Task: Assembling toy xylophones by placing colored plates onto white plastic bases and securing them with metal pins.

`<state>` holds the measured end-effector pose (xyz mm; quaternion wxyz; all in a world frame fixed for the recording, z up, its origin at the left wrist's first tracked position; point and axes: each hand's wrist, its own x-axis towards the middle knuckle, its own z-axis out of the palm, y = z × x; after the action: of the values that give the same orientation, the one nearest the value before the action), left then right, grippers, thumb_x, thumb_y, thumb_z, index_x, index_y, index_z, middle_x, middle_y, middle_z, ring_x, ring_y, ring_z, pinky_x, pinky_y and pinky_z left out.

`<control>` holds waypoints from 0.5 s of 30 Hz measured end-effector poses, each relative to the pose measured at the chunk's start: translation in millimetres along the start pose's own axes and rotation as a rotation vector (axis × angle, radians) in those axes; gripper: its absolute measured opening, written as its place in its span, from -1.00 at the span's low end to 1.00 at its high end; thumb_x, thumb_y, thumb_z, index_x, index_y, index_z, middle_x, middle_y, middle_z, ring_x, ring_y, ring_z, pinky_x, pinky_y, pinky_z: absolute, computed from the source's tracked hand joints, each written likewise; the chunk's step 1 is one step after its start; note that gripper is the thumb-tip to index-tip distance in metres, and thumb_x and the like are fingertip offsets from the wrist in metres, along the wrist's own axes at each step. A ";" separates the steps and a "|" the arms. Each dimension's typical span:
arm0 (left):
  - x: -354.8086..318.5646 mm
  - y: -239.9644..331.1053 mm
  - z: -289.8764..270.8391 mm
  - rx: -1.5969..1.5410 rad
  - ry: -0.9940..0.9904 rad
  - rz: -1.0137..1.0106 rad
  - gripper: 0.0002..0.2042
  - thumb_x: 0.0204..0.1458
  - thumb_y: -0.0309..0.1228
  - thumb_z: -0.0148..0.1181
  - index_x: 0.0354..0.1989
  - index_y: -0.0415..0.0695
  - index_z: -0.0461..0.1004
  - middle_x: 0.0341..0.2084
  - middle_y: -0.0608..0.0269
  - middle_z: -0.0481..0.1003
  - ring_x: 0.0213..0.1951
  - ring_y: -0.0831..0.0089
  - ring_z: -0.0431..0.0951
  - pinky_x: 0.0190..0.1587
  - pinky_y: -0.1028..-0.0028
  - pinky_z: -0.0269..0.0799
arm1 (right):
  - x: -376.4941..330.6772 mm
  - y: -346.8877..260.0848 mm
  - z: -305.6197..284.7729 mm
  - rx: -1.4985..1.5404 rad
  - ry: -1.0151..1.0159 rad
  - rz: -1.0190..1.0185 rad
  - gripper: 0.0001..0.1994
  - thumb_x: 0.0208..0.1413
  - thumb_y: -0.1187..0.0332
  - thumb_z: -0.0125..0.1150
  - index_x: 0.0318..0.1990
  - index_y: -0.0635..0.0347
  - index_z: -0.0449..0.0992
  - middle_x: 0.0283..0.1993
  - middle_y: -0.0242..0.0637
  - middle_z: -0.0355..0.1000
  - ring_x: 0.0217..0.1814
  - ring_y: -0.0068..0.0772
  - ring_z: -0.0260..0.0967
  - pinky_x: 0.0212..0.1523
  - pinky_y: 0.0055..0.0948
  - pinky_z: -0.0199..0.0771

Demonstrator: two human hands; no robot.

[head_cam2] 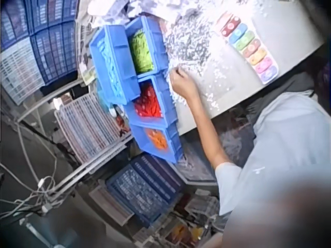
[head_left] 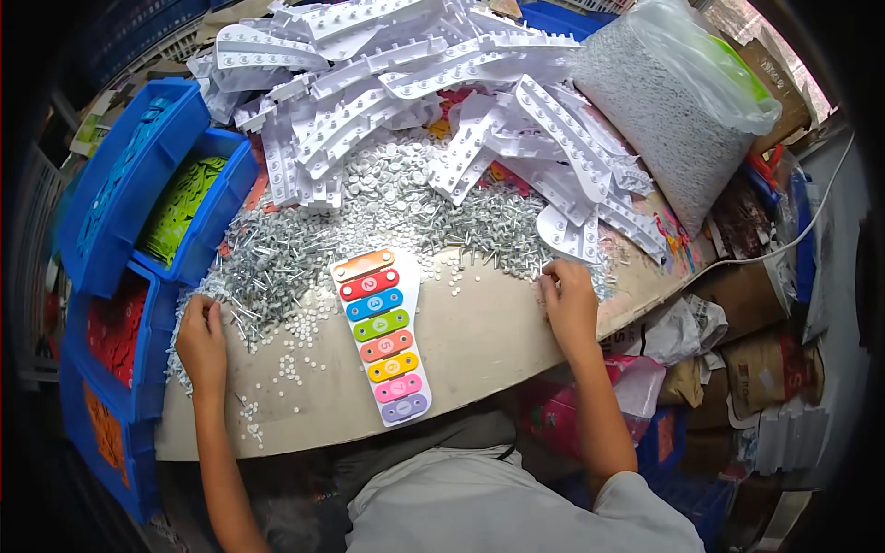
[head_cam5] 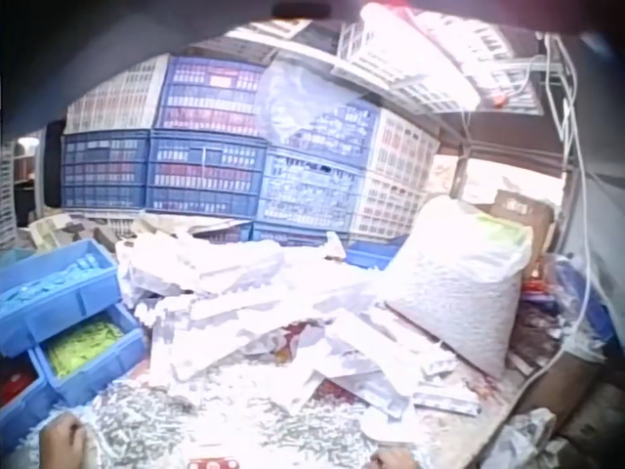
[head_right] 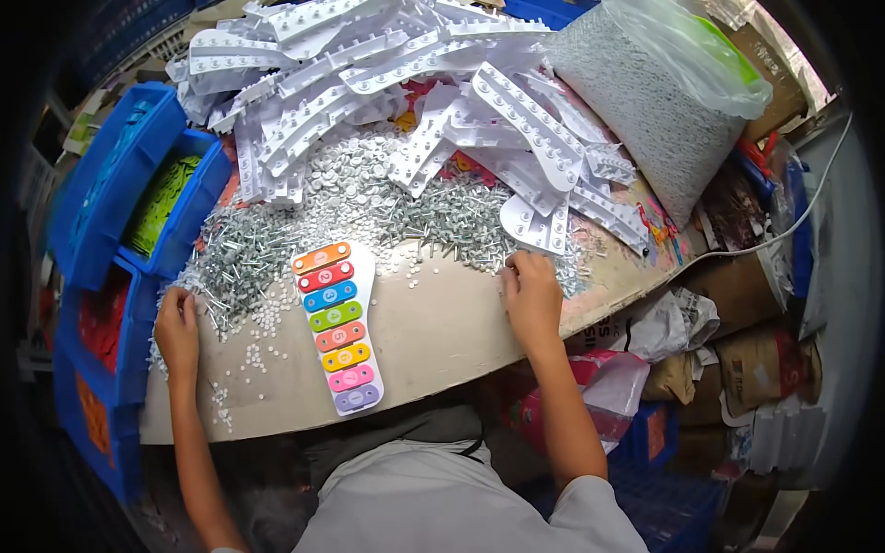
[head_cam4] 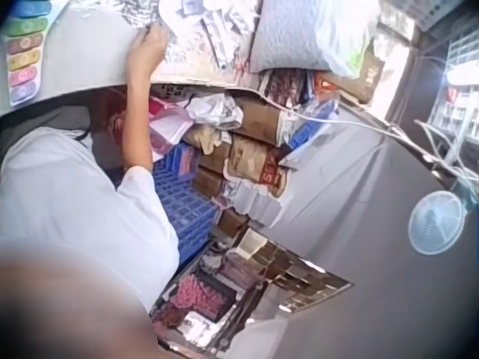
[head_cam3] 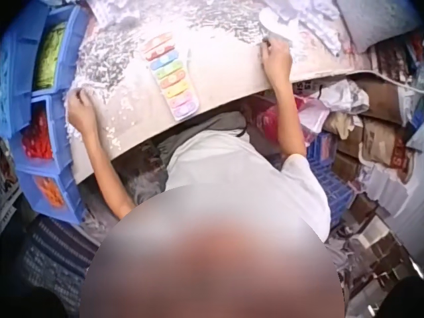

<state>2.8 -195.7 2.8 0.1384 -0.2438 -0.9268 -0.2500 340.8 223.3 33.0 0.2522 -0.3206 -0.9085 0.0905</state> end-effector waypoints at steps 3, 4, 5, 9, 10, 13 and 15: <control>-4.8 8.2 -14.3 -0.213 -0.060 -0.264 -0.91 0.29 -0.48 0.21 -0.20 -0.23 0.45 -0.43 0.09 0.56 -0.41 0.36 0.59 -0.30 0.39 0.45 | 0.5 8.8 1.0 0.086 -0.031 0.139 -0.91 0.22 0.45 0.29 -0.17 0.23 0.55 -0.20 -0.12 0.52 -0.07 -0.02 0.47 -0.12 -0.13 0.50; -6.7 10.9 -20.0 -0.211 -0.061 -0.267 -0.91 0.29 -0.48 0.21 -0.20 -0.23 0.45 -0.43 0.09 0.56 -0.41 0.36 0.59 -0.30 0.39 0.45 | 1.4 11.5 0.4 0.088 -0.034 0.138 -0.91 0.22 0.45 0.29 -0.17 0.23 0.55 -0.20 -0.12 0.52 -0.07 -0.02 0.47 -0.12 -0.13 0.50; -9.3 13.3 -25.7 -0.310 -0.063 -0.282 -0.92 0.31 -0.49 0.19 -0.22 -0.22 0.44 -0.43 0.18 0.56 -0.40 0.47 0.57 -0.32 0.45 0.43 | 3.5 13.3 -0.9 0.038 -0.007 0.126 -0.91 0.21 0.47 0.30 -0.17 0.24 0.56 -0.21 -0.11 0.53 -0.11 -0.06 0.48 -0.12 -0.16 0.50; -24.8 25.3 -34.4 -0.676 -0.037 -0.252 -0.97 0.31 -0.56 0.17 -0.21 -0.22 0.49 -0.39 0.38 0.56 -0.34 0.66 0.53 -0.30 0.58 0.40 | 11.9 0.8 5.2 0.046 0.027 0.038 -0.91 0.21 0.46 0.31 -0.18 0.25 0.58 -0.22 -0.13 0.54 -0.10 -0.07 0.49 -0.07 -0.18 0.48; -27.6 37.7 -34.8 -0.678 -0.039 -0.253 -0.97 0.31 -0.56 0.17 -0.21 -0.22 0.49 -0.39 0.38 0.56 -0.34 0.66 0.53 -0.30 0.58 0.40 | 13.8 -4.6 7.1 0.045 0.023 -0.010 -0.91 0.21 0.46 0.31 -0.19 0.25 0.58 -0.22 -0.13 0.53 -0.09 -0.05 0.48 -0.05 -0.17 0.47; -36.7 82.8 -42.6 -0.741 -0.156 -0.256 -0.87 0.28 -0.58 0.21 -0.05 -0.27 0.60 -0.35 0.37 0.56 -0.28 0.64 0.54 -0.19 0.61 0.44 | 18.5 -2.7 18.2 0.014 0.001 -0.030 -0.91 0.16 0.48 0.32 -0.20 0.23 0.57 -0.23 -0.13 0.53 -0.09 -0.01 0.45 -0.04 -0.11 0.44; -40.5 97.7 -39.7 -0.759 -0.197 -0.163 -0.86 0.28 -0.58 0.23 -0.05 -0.26 0.63 -0.32 0.37 0.58 -0.30 0.63 0.54 -0.22 0.60 0.44 | 21.0 -2.1 20.9 -0.018 -0.007 -0.070 -0.91 0.15 0.48 0.31 -0.21 0.22 0.56 -0.24 -0.14 0.52 -0.09 0.01 0.43 -0.03 -0.09 0.43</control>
<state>93.2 -158.4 59.4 -0.0714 -0.2261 -0.7938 -0.5601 314.8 234.8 24.3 0.2491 -0.2907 -0.9208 0.0747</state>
